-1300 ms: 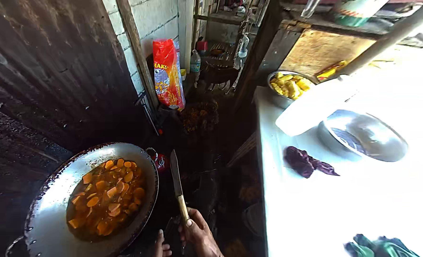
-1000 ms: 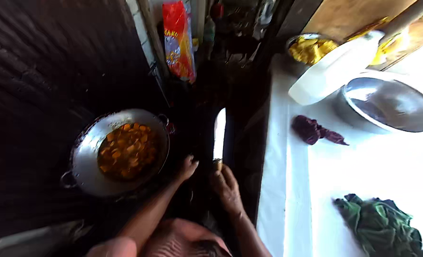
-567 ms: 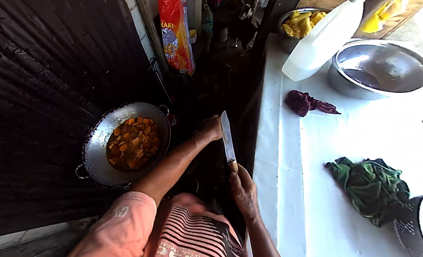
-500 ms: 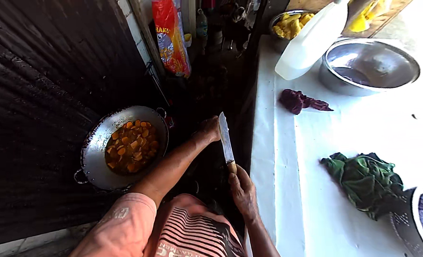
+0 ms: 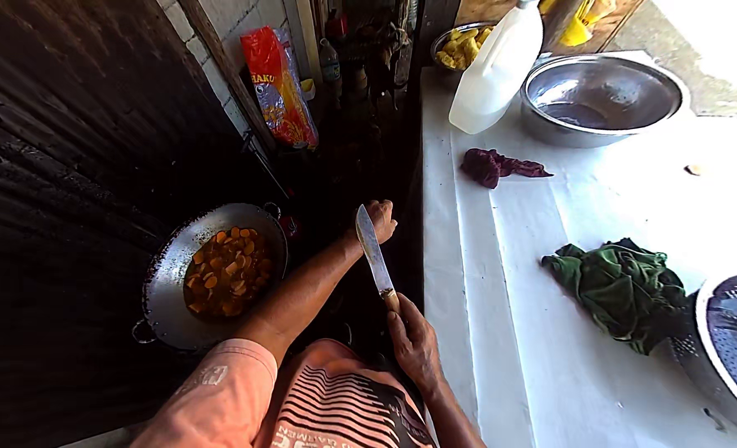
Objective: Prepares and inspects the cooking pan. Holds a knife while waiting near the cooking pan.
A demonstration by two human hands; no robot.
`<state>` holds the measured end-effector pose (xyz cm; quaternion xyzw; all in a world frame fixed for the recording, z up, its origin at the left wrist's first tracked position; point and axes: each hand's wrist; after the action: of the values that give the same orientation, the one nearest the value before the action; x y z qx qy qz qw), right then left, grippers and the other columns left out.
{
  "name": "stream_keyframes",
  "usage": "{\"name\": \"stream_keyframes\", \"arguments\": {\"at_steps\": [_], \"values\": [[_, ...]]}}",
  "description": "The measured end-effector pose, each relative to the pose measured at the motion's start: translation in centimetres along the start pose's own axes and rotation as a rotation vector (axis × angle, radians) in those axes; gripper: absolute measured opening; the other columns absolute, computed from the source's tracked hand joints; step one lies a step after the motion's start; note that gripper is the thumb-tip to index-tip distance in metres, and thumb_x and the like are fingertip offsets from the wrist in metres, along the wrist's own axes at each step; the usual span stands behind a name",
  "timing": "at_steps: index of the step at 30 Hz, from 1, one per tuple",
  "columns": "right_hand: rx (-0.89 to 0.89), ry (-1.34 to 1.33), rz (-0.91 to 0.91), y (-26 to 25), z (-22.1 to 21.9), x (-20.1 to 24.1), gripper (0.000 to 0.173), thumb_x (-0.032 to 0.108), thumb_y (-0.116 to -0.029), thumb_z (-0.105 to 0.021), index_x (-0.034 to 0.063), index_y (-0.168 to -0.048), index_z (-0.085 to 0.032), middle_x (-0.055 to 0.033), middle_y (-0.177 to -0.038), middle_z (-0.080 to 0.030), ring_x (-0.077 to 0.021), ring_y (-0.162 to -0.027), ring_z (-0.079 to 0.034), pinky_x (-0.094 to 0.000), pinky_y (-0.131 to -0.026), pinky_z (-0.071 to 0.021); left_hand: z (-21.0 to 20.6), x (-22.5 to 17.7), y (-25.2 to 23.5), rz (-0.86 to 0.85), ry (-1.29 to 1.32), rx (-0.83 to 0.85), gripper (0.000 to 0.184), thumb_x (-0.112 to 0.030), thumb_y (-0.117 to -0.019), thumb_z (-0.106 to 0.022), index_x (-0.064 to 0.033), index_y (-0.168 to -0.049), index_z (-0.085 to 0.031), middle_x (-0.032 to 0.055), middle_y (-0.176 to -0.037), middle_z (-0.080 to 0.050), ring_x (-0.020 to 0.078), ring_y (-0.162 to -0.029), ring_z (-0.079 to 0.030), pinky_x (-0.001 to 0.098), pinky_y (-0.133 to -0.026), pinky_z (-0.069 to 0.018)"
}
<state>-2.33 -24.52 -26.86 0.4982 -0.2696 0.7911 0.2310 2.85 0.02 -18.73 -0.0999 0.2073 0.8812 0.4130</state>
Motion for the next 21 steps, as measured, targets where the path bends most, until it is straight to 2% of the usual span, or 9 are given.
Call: {"name": "stream_keyframes", "arguments": {"at_steps": [3,5,7,10,13,18,21], "values": [[0.005,-0.006,0.036,0.1,-0.2,0.0,0.044,0.025,-0.1008,-0.050,-0.0008,-0.133,-0.064,-0.0127,-0.115,-0.073,-0.0126,-0.102,-0.070,-0.0300,-0.091,-0.0564,0.7,-0.5,0.3,0.009,-0.015,0.017,0.049,-0.031,-0.1037,-0.058,-0.0020,-0.143,-0.053,0.0244,-0.134,-0.060,0.0385,-0.123,-0.061,0.0582,-0.101,-0.0492],[0.033,-0.062,0.044,0.1,-0.1,0.0,0.043,0.025,-0.1009,-0.051,-0.0004,-0.133,-0.065,-0.0107,-0.114,-0.074,-0.0091,-0.100,-0.070,-0.0268,-0.089,-0.0564,0.7,-0.5,0.2,0.012,-0.042,0.003,0.049,-0.031,-0.1035,-0.058,-0.0032,-0.143,-0.053,0.0236,-0.132,-0.061,0.0381,-0.120,-0.063,0.0577,-0.099,-0.0505],[0.069,-0.171,0.008,0.1,0.1,0.2,0.042,0.025,-0.1014,-0.051,0.0004,-0.133,-0.064,-0.0052,-0.105,-0.073,-0.0032,-0.085,-0.067,-0.0214,-0.077,-0.0561,0.5,-0.3,0.0,0.020,-0.063,-0.011,0.048,-0.033,-0.1027,-0.058,-0.0047,-0.142,-0.055,0.0222,-0.131,-0.062,0.0376,-0.118,-0.064,0.0582,-0.095,-0.0517],[0.033,-0.253,-0.056,0.0,0.0,0.2,0.043,0.027,-0.1019,-0.051,0.0001,-0.133,-0.063,-0.0013,-0.090,-0.069,-0.0031,-0.069,-0.061,-0.0210,-0.062,-0.0534,0.0,0.3,-0.9,0.025,-0.046,-0.006,0.050,-0.034,-0.1021,-0.059,-0.0039,-0.142,-0.055,0.0219,-0.132,-0.063,0.0373,-0.121,-0.063,0.0593,-0.098,-0.0518],[0.001,-0.235,-0.077,-0.4,0.0,0.0,0.042,0.026,-0.1018,-0.051,0.0004,-0.133,-0.062,-0.0017,-0.090,-0.069,-0.0039,-0.070,-0.062,-0.0220,-0.063,-0.0539,-0.2,0.6,-1.2,0.038,-0.056,-0.027,0.047,-0.035,-0.1009,-0.060,-0.0061,-0.138,-0.057,0.0197,-0.128,-0.065,0.0358,-0.118,-0.065,0.0592,-0.094,-0.0528],[-0.026,-0.132,-0.070,-0.7,-0.6,-0.2,0.042,0.026,-0.1009,-0.051,0.0012,-0.133,-0.064,-0.0060,-0.102,-0.073,-0.0051,-0.082,-0.066,-0.0243,-0.074,-0.0561,0.4,0.6,-0.7,0.043,-0.062,-0.027,0.048,-0.036,-0.1008,-0.059,-0.0078,-0.139,-0.057,0.0193,-0.130,-0.064,0.0357,-0.119,-0.065,0.0601,-0.093,-0.0528],[-0.024,-0.113,-0.051,-0.6,-1.2,-0.2,0.042,0.026,-0.1012,-0.051,0.0009,-0.132,-0.064,-0.0072,-0.105,-0.073,-0.0045,-0.087,-0.067,-0.0233,-0.078,-0.0561,0.5,0.6,-0.7,0.045,-0.053,-0.015,0.050,-0.035,-0.1015,-0.059,-0.0066,-0.142,-0.056,0.0196,-0.131,-0.064,0.0352,-0.122,-0.063,0.0588,-0.097,-0.0521]]}}
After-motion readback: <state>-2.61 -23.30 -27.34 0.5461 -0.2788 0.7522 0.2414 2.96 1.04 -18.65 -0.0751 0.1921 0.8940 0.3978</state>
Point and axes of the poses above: each hand's wrist, its own y-axis away from the middle knuckle, its own z-axis out of the back of the hand, x = y × z
